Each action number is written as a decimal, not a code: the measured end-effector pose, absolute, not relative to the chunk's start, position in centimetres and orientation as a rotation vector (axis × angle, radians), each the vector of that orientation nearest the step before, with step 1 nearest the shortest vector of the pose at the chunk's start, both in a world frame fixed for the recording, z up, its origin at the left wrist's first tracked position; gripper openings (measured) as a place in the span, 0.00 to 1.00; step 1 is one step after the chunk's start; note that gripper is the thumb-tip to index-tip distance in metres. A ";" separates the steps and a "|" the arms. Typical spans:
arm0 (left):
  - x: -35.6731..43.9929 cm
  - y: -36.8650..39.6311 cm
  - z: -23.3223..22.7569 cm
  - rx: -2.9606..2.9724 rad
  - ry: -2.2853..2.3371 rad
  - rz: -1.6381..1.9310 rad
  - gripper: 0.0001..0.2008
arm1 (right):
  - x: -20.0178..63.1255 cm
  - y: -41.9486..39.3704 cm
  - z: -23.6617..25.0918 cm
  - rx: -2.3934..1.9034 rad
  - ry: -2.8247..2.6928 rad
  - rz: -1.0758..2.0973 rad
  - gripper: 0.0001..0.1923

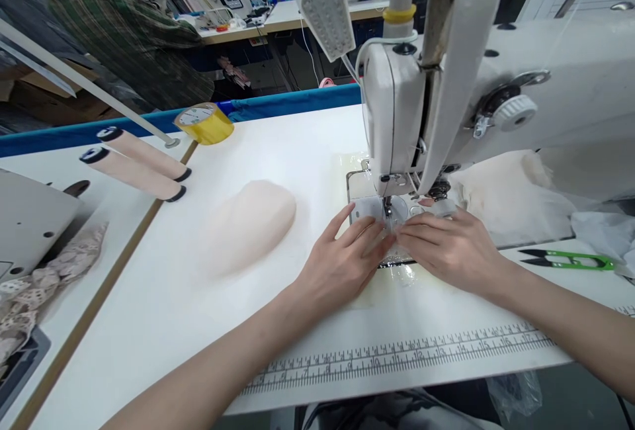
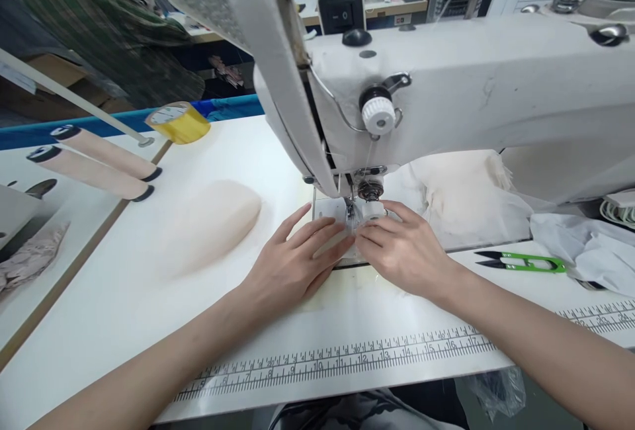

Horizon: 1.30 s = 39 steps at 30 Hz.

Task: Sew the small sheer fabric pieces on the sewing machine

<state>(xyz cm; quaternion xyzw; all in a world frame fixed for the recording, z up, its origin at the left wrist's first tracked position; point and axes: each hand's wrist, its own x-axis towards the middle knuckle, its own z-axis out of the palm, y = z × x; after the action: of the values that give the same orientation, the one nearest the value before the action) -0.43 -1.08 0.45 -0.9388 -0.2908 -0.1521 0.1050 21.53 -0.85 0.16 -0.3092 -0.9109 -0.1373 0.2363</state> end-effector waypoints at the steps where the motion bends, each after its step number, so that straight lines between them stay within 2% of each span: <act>1: -0.5 -1.2 0.5 -2.768 -0.852 -0.449 0.18 | 21.5 -0.9 0.2 -0.838 -2.505 -0.381 0.13; 10: -0.8 -1.3 0.3 -2.809 -0.903 -0.422 0.18 | 21.5 -1.1 0.3 -0.847 -2.503 -0.427 0.14; 17: 0.2 0.2 1.0 -2.996 -1.235 -0.571 0.17 | 21.5 0.0 0.5 -0.995 -2.364 -0.252 0.13; 21: 0.9 2.3 1.6 -3.147 -1.357 -0.638 0.12 | 21.5 0.7 0.4 -1.177 -2.264 -0.307 0.19; 25: 1.7 3.6 1.2 -3.120 -1.447 -0.690 0.08 | 21.3 0.9 0.1 -1.254 -2.227 -0.314 0.20; 32: 2.2 3.7 -0.7 -2.807 -1.303 -0.883 0.06 | 21.2 1.2 -0.1 -1.147 -2.144 -0.386 0.17; 39: 1.7 3.5 -0.4 -2.834 -1.191 -0.862 0.05 | 21.1 1.2 -0.1 -1.172 -2.178 -0.404 0.17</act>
<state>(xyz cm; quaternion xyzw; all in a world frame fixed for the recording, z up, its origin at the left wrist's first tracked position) 1.74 3.51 -0.42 -0.8874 -0.3729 -0.2699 -0.0257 21.14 1.18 -0.07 -0.4443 -0.8255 -0.1532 0.3126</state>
